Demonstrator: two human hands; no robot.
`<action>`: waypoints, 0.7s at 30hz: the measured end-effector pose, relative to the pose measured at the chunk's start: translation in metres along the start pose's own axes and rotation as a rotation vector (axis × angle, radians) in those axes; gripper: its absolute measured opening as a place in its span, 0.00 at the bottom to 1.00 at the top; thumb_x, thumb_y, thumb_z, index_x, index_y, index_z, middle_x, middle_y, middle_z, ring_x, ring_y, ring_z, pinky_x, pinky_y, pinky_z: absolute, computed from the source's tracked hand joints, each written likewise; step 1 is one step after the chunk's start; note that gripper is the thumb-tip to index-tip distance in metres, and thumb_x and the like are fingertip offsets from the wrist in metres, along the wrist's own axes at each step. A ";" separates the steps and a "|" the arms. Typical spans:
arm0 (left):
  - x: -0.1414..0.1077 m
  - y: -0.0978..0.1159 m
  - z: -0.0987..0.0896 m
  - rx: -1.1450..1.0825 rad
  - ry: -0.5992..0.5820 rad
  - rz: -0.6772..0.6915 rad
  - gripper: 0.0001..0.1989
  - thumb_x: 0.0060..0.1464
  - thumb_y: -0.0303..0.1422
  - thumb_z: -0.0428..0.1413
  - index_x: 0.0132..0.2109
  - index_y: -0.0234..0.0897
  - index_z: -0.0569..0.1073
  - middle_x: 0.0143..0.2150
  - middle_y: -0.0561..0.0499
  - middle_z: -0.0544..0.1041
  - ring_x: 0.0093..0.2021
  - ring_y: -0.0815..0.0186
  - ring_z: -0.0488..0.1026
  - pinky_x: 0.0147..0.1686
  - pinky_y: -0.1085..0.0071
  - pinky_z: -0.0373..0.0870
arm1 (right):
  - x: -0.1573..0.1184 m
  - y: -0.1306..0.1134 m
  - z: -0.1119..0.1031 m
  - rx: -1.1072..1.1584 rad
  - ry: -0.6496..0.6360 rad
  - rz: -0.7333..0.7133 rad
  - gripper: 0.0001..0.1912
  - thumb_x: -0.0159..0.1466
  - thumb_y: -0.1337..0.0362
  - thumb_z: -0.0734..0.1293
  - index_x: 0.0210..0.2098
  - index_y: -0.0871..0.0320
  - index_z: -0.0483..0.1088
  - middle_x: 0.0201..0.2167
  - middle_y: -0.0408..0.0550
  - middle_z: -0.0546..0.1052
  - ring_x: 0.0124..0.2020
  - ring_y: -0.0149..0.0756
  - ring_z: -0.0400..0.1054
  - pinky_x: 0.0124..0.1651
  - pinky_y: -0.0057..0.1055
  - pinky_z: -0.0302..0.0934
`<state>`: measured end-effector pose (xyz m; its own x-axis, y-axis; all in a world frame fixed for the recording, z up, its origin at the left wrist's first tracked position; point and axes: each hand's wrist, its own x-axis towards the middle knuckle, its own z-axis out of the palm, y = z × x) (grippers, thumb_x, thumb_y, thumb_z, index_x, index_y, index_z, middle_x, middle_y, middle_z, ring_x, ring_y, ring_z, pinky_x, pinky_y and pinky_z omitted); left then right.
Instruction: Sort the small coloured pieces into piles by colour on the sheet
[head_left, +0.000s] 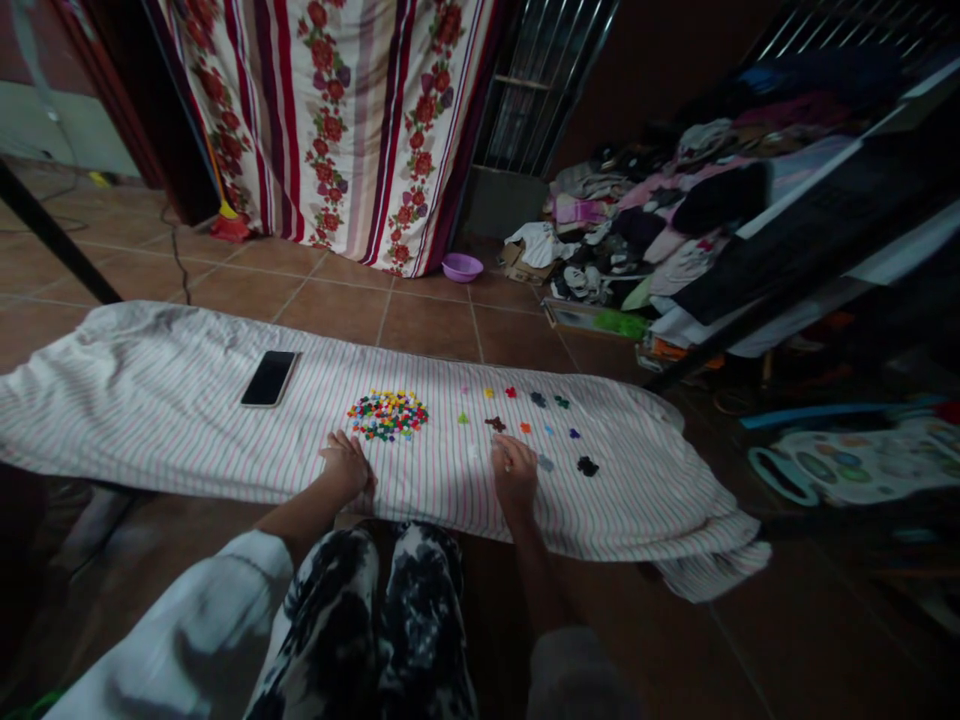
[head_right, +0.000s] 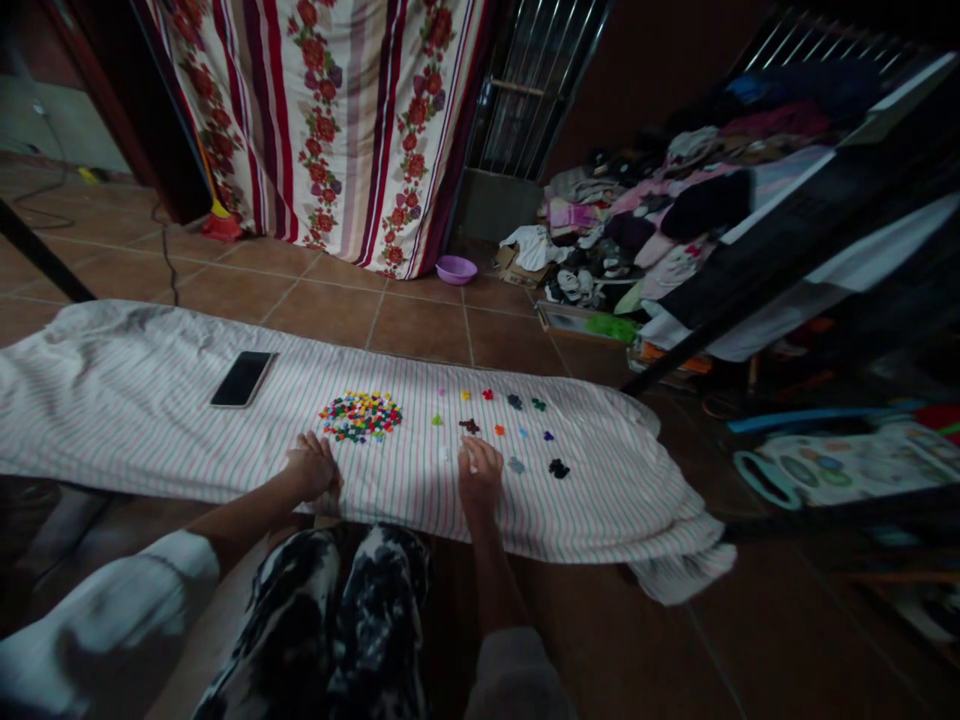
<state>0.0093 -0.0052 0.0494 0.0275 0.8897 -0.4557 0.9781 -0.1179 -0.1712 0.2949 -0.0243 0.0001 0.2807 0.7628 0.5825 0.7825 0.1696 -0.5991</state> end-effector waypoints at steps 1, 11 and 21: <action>0.000 0.000 0.000 -0.005 0.001 0.002 0.42 0.53 0.43 0.49 0.65 0.13 0.48 0.66 0.16 0.45 0.66 0.30 0.45 0.53 0.40 0.60 | 0.001 -0.009 0.006 0.009 -0.028 -0.025 0.16 0.65 0.59 0.57 0.40 0.57 0.75 0.42 0.54 0.76 0.47 0.42 0.66 0.52 0.43 0.61; 0.000 0.001 -0.001 -0.008 -0.004 -0.013 0.41 0.54 0.42 0.49 0.65 0.15 0.49 0.66 0.18 0.45 0.66 0.31 0.45 0.53 0.42 0.60 | -0.007 -0.085 0.075 0.009 -0.424 -0.228 0.15 0.64 0.67 0.60 0.43 0.52 0.77 0.46 0.50 0.73 0.50 0.42 0.60 0.55 0.40 0.58; 0.000 0.003 -0.001 -0.022 0.005 -0.019 0.40 0.54 0.43 0.47 0.65 0.15 0.49 0.66 0.19 0.46 0.66 0.31 0.45 0.54 0.40 0.59 | 0.002 -0.111 0.103 -0.124 -0.551 -0.233 0.12 0.64 0.66 0.63 0.42 0.50 0.77 0.57 0.49 0.66 0.58 0.47 0.52 0.59 0.46 0.52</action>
<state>0.0124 -0.0049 0.0501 0.0093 0.8937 -0.4485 0.9829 -0.0908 -0.1604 0.1511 0.0226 0.0110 -0.2084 0.9305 0.3013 0.8568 0.3222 -0.4025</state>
